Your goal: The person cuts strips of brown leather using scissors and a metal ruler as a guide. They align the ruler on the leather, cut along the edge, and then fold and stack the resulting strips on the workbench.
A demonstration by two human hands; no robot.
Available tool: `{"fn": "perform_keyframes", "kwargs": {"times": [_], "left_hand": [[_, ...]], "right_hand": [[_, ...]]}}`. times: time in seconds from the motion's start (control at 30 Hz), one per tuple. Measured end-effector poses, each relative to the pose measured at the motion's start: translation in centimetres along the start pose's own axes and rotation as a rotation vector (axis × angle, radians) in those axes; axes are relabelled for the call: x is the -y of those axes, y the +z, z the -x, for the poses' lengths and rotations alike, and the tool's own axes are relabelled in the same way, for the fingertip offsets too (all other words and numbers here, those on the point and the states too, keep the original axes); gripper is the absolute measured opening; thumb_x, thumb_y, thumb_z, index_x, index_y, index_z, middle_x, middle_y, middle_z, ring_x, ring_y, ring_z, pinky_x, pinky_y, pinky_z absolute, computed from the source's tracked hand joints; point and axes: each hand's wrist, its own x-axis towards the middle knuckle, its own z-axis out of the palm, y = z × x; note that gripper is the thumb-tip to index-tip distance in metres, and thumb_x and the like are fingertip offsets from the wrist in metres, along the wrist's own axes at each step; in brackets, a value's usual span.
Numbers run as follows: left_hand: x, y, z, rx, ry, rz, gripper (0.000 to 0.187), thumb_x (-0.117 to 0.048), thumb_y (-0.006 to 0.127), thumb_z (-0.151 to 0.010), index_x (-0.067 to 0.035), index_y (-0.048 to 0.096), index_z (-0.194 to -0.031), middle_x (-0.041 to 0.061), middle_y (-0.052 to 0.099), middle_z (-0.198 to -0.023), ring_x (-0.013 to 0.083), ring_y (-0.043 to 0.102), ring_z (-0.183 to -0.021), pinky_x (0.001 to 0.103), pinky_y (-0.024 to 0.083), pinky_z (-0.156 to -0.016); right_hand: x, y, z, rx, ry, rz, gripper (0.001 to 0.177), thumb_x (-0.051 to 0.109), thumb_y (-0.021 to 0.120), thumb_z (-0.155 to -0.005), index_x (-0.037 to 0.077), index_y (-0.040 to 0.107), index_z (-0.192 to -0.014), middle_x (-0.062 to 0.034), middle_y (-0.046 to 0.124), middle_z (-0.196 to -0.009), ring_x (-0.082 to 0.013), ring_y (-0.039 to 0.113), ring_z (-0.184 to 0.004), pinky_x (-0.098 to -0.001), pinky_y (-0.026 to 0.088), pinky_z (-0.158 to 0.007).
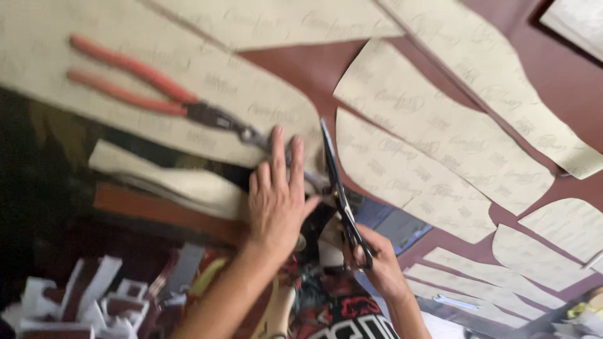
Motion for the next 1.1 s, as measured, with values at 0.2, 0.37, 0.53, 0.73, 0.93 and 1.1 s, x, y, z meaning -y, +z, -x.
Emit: {"fn": "perform_keyframes", "kwargs": {"times": [0.2,0.37,0.53,0.73,0.93,1.1], "left_hand": [[0.2,0.4,-0.5,0.045,-0.006,-0.027,0.118,-0.051,0.09,-0.066,-0.001,0.032,-0.156,0.026,0.023,-0.163,0.033,0.054,-0.095,0.045,0.049,-0.084],[0.2,0.5,-0.6,0.042,-0.012,-0.005,0.117,-0.053,0.088,-0.066,-0.002,0.032,-0.155,0.027,0.028,-0.161,0.0337,0.055,-0.094,0.046,0.049,-0.081],[0.5,0.8,-0.4,0.033,0.013,-0.004,0.115,-0.055,0.086,-0.071,-0.002,0.031,-0.157,0.027,0.029,-0.161,0.0325,0.054,-0.094,0.046,0.05,-0.084],[0.7,1.5,0.0,0.048,0.003,0.03,0.118,-0.053,0.088,-0.07,-0.003,0.028,-0.158,0.027,0.028,-0.162,0.0325,0.054,-0.096,0.046,0.05,-0.085],[1.0,1.3,0.1,0.006,0.008,0.059,0.123,-0.049,0.091,-0.067,-0.004,0.024,-0.16,0.024,0.027,-0.164,0.0332,0.053,-0.1,0.047,0.05,-0.089],[1.2,1.7,0.1,-0.017,0.007,0.062,0.123,-0.048,0.092,-0.067,-0.005,0.024,-0.161,0.023,0.028,-0.164,0.0329,0.054,-0.101,0.046,0.05,-0.091]], "right_hand": [[0.4,-1.7,-1.2,0.004,-0.007,0.092,0.078,0.055,0.08,-0.082,-0.006,0.068,-0.129,0.0017,0.061,-0.083,-0.0074,0.052,-0.072,-0.0232,0.041,-0.06],[2.6,-5.2,-1.7,0.044,0.129,0.208,0.076,0.044,0.082,-0.078,-0.001,0.066,-0.138,0.0003,0.061,-0.077,-0.0089,0.052,-0.067,-0.0252,0.042,-0.057],[7.4,-7.8,-4.0,0.09,0.134,0.405,0.072,0.037,0.079,-0.079,0.003,0.063,-0.141,-0.0031,0.069,-0.076,-0.0128,0.062,-0.068,-0.0275,0.051,-0.06],[12.1,-10.8,-5.4,0.166,0.178,0.545,0.064,0.026,0.075,-0.083,0.001,0.064,-0.141,-0.0056,0.068,-0.076,-0.0149,0.06,-0.07,-0.0303,0.05,-0.059],[13.4,-13.3,-7.0,0.277,0.342,0.542,0.07,0.014,0.08,-0.084,-0.001,0.057,-0.148,-0.0103,0.062,-0.08,-0.0174,0.051,-0.069,-0.0338,0.043,-0.054],[14.0,-13.2,-7.6,0.165,0.386,0.594,0.072,0.015,0.081,-0.07,0.0,0.064,-0.139,-0.0079,0.059,-0.069,-0.0151,0.05,-0.061,-0.0333,0.042,-0.049]]}}
